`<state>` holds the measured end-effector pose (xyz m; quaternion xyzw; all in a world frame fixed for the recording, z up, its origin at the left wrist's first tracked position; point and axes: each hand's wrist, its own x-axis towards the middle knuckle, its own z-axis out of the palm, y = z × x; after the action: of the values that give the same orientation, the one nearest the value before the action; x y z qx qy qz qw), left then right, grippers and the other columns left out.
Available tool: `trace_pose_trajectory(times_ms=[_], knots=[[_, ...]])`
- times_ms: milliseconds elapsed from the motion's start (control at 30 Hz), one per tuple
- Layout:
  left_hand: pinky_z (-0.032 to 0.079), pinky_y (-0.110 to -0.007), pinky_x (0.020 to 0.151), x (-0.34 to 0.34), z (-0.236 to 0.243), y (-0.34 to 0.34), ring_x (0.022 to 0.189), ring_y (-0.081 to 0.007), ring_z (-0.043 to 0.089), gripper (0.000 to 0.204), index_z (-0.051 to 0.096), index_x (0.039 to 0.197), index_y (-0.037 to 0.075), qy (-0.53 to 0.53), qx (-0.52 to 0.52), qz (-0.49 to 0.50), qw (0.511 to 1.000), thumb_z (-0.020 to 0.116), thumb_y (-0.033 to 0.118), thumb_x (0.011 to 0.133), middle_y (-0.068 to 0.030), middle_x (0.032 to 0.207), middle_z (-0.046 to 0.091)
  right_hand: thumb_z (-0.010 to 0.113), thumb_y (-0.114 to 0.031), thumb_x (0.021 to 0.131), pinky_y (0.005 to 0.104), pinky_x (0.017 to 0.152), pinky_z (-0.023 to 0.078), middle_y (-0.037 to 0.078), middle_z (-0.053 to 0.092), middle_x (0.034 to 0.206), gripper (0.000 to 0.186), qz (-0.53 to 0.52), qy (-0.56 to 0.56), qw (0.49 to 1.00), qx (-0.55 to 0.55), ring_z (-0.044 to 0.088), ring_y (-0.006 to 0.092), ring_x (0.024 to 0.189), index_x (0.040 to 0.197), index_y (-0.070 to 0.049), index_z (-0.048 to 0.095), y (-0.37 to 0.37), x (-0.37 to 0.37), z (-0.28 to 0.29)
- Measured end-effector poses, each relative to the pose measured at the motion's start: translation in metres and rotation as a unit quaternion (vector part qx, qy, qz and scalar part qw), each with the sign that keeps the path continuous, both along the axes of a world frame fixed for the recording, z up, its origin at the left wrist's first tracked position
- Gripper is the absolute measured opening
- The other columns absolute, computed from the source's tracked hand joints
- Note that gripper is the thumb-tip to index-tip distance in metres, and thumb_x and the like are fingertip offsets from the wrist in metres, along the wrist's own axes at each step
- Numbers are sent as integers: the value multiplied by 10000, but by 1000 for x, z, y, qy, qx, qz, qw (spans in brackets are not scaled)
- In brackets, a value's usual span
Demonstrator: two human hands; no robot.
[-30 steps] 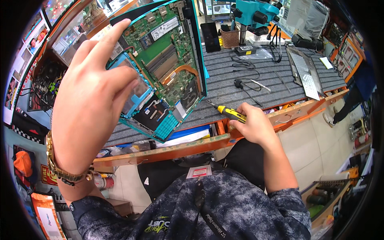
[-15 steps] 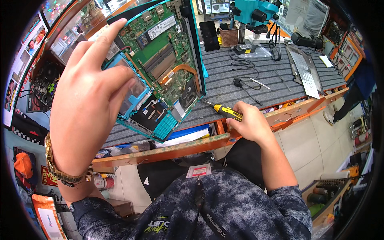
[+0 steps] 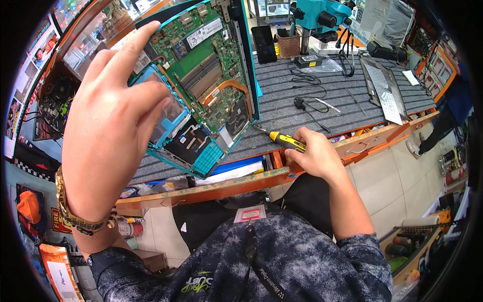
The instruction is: The person selects a component from a storage area, moves to a workbench, and uses a screwdriver to install and secure hardware inside the chassis of an open laptop.
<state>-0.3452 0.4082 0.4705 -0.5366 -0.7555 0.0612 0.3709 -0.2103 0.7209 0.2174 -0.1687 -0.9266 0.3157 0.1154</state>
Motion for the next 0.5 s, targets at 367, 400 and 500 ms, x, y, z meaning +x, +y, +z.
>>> trace_pose_trajectory(times_ms=[367, 400, 500], knots=[[571, -476, 1069, 0, -1, 2, 1236, -386, 699, 117, 765, 948, -27, 1, 0, 2, 1000, 833, 45, 886, -204, 1689, 607, 924, -298, 926, 540, 906, 597, 268, 794, 1043, 449, 4, 11, 1000, 4, 769, 472, 1048, 1154, 36, 730, 2, 0, -5], [571, -476, 1069, 0, 0, 2, 1236, -386, 699, 117, 765, 948, -27, 2, -1, 3, 1000, 833, 45, 886, -204, 1689, 607, 924, -297, 926, 540, 906, 597, 268, 794, 1042, 449, 4, 12, 1000, 0, 769, 472, 1046, 1154, 37, 729, 2, 0, -4], [571, -475, 1071, -2, -1, -1, 1245, -382, 699, 119, 764, 945, -28, 4, 1, 0, 1000, 838, 54, 901, -201, 1694, 606, 924, -296, 926, 539, 906, 596, 268, 794, 1041, 449, 3, 9, 1000, 0, 769, 474, 1043, 1154, 38, 727, 1, -1, -2]])
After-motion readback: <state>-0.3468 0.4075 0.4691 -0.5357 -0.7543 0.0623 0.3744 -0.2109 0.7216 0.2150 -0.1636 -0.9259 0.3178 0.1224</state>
